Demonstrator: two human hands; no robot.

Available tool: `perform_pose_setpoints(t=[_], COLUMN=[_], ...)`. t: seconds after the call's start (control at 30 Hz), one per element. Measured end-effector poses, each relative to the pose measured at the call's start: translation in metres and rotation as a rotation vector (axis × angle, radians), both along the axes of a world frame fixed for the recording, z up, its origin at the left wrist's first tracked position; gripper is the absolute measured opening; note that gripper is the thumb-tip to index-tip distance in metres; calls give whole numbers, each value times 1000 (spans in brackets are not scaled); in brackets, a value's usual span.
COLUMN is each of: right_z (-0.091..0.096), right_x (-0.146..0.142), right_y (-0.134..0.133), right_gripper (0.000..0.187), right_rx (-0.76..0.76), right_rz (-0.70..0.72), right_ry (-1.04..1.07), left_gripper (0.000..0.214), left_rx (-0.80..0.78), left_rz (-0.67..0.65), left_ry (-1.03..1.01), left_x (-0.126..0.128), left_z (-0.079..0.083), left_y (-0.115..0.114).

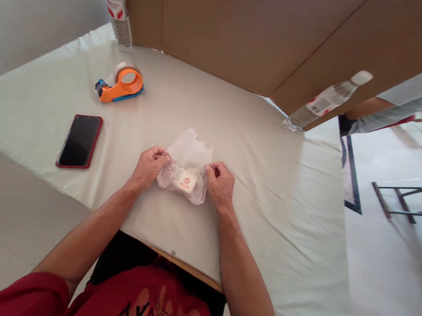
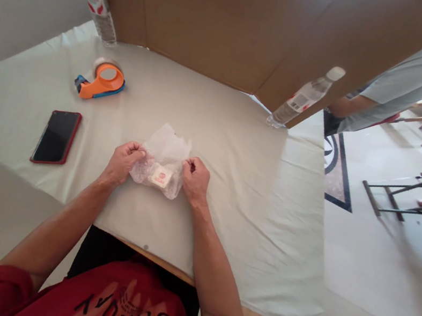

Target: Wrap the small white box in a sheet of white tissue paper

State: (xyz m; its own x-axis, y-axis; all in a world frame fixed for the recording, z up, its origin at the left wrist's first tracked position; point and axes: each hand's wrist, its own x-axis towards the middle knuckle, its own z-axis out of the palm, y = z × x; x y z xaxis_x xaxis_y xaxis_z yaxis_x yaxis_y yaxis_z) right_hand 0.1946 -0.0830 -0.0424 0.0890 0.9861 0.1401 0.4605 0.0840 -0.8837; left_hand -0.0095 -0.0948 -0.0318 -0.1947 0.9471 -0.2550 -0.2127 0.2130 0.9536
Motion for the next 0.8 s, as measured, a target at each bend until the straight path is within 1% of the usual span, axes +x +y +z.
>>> perform_pose_setpoints(t=[0.13,0.27,0.37,0.43,0.5,0.53,0.6,0.67,0.73,0.8], right_z=[3,-4,-9,-7,0,5,12,16,13,6], right_x=[3,4,7,8,7,6,2,-3,-6,-6], right_y=[10,22,24,20,13,9,0,-5,-6,-3], right_gripper=[20,23,26,28,26,23,21,23,28,37], right_rx=[-17,3,33,116,247,310,377,360,292,208], right_rz=[-22,-54,-91,-139,-177,-173,-97,39,155,198], right_ry=[208,238,218,150,34,-21,-91,-109,-124,-162], left_gripper=[24,34,52,56,51,46,39,35,31,27], left_rx=[12,7,23,72,147,194,304,417,497,521], left_rz=[87,161,130,91,87,104,162,192,151,66], left_ry=[-32,7,70,122,228,313,518,695,794,838], left_x=[-2,-6,-9,-11,-11,-12,-12,-13,-12,-11], left_z=[-3,-7,-11,-13,-14,-14,-11,-8,-6,-5], left_y=[5,9,9,7,5,4,2,0,-2,-3])
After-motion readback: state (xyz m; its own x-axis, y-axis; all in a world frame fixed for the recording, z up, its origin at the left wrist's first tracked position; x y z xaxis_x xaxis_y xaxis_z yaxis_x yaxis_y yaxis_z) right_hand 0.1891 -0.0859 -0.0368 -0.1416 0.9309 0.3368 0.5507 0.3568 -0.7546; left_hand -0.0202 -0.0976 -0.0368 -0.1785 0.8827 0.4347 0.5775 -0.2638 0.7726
